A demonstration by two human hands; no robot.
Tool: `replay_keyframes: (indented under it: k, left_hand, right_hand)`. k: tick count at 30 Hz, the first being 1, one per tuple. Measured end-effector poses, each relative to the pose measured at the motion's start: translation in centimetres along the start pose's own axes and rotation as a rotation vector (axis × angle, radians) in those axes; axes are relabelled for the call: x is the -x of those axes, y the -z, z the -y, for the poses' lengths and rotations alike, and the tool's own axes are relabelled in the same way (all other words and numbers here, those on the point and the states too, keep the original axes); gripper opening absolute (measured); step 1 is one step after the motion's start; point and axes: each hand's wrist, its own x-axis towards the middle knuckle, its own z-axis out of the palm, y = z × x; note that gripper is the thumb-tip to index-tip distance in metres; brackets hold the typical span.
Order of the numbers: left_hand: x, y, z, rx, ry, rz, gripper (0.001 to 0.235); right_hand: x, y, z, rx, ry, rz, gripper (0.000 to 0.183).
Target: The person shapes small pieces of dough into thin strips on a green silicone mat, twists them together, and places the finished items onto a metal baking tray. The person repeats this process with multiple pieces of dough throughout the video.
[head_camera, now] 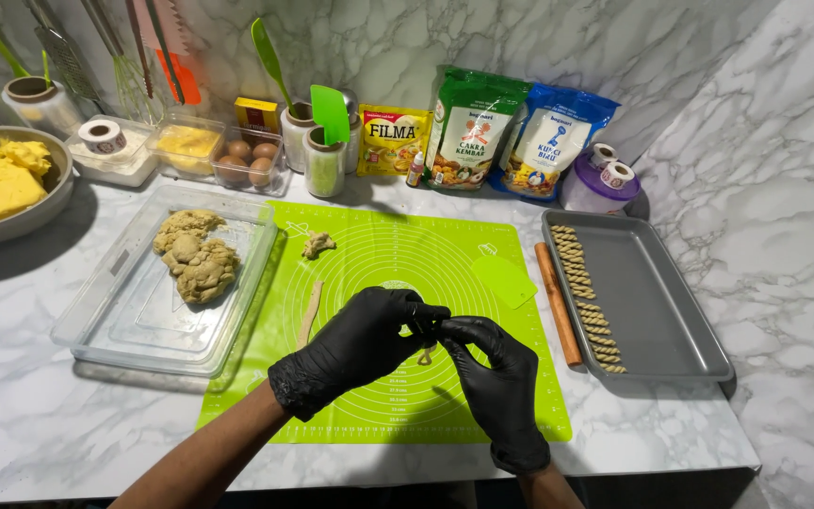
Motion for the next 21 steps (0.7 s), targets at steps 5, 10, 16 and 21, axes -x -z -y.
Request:
replay_keyframes:
  k: [5, 10, 16, 21]
  left_hand:
    - [-0.4, -0.4, -0.3, 0.071, 0.021, -0.173, 0.022]
    - [-1.1, -0.7, -0.4, 0.137, 0.096, -0.251, 0.023]
    - [-2.1, -0.9, -1.5, 0.264, 0.284, -0.308, 0.017]
    - [-2.6, -1.0, -2.1, 0.333, 0.313, -0.344, 0.017]
  right_hand:
    - [-0.8, 0.4, 0.8, 0.001, 0.081, 0.047, 0.024]
    - [0.4, -0.4, -0.5, -0.212, 0.009, 0.010, 0.033]
    - [1.0, -1.4, -2.1, 0.014, -0.013, -0.023, 0.072]
    - [1.8, -2.8, -3.9, -0.195, -0.260, -0.021, 0.071]
